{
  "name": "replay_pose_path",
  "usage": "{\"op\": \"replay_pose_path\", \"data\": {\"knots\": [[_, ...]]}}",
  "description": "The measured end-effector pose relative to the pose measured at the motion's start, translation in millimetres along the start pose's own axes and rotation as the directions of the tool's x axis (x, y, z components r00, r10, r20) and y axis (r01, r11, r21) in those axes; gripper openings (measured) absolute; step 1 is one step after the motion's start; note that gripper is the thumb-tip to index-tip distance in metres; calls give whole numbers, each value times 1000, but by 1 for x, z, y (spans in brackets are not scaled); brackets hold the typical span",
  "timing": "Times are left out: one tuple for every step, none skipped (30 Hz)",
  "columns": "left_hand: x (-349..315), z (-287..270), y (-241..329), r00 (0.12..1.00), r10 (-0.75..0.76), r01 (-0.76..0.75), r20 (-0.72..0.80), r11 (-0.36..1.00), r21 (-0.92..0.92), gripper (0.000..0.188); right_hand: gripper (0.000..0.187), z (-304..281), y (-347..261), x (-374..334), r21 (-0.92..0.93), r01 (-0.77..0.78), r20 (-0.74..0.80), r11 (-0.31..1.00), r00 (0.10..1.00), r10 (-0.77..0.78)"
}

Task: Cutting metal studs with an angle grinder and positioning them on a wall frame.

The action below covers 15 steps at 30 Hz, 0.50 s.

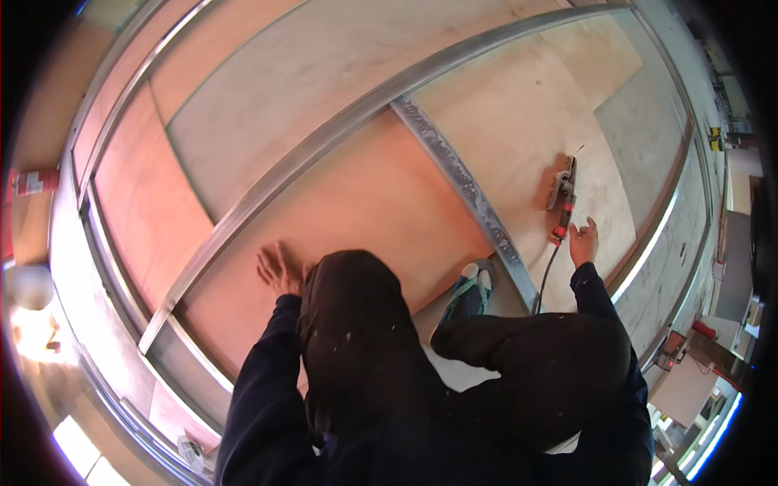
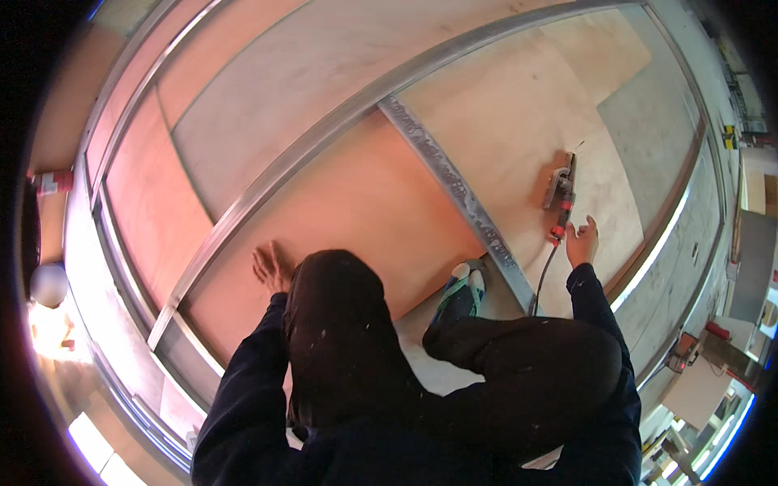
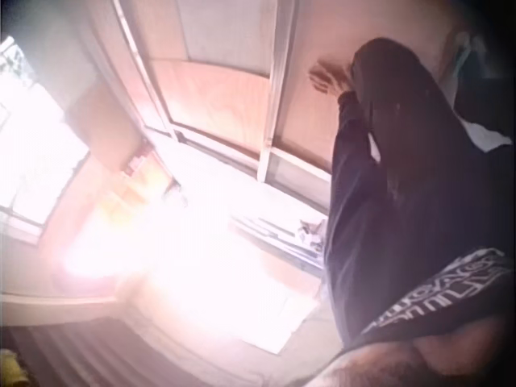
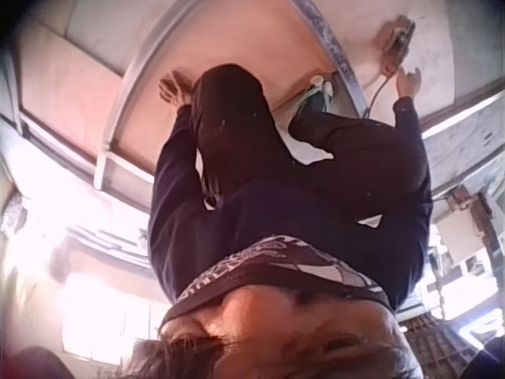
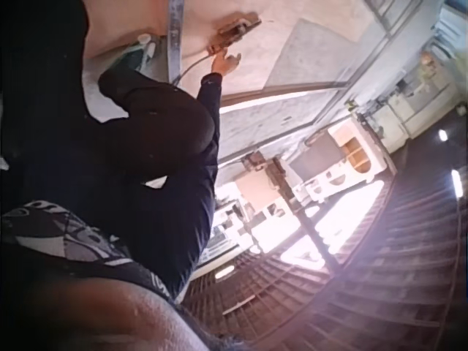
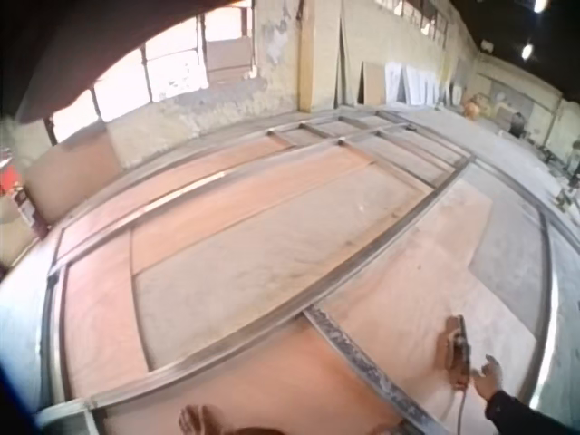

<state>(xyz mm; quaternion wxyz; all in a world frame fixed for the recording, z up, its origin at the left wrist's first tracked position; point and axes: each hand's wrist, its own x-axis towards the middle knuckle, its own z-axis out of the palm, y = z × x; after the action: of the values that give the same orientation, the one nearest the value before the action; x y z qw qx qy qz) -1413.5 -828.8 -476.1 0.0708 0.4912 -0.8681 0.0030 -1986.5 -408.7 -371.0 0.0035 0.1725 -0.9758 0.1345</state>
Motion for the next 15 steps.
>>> {"op": "replay_pose_path", "data": {"knots": [[-2,0,0,1000,-18,18,-1,999,-50,93,57,-6,2,-16,14,-32,-61,999,998,32],[-3,-1,-4,999,-19,17,-30,998,-58,93,54,-9,-5,-30,34,-66,-31,997,997,67],[0,-5,-3,999,-28,26,-38,998,-59,93,52,-12,-9,-48,-13,-13,-24,1000,1000,13],[1,-9,-4,996,-76,79,39,992,-101,92,50,-15,-14,-64,20,63,-15,998,998,-63],[6,-20,-2,987,-116,132,114,981,-140,91,49,-19,-22,-79,54,136,-12,989,991,-136],[12,-39,5,990,-89,101,106,989,-111,86,47,-26,-29,-94,33,186,13,982,982,-187],[9,-52,1,989,-115,124,95,988,-94,86,46,-27,-44,-107,35,253,52,967,966,-255],[1,-61,-1,968,-102,111,228,994,-26,87,42,-27,-52,-121,77,329,-6,941,944,-329],[-8,-67,-2,928,-102,96,360,995,33,88,43,-28,-45,-130,80,364,23,928,930,-367],[-38,-45,-23,978,58,-89,203,986,143,87,45,-18,-43,-138,157,368,49,916,924,-379],[-80,-26,-55,969,230,-248,94,918,310,87,50,-8,-64,-149,163,322,194,933,916,-350],[-101,-13,-40,951,300,-305,76,867,394,82,57,-3,-47,-153,203,281,259,938,908,-329],[-135,-20,-22,883,303,-255,359,951,-174,76,63,-2,-36,-158,163,175,369,971,902,-225],[-145,-44,-11,883,396,-317,251,899,-301,63,66,9,-23,-159,206,323,298,924,878,-373],[-177,-12,-21,899,350,-281,263,922,-268,63,65,12,-10,-157,191,341,340,921,857,-388]]}}
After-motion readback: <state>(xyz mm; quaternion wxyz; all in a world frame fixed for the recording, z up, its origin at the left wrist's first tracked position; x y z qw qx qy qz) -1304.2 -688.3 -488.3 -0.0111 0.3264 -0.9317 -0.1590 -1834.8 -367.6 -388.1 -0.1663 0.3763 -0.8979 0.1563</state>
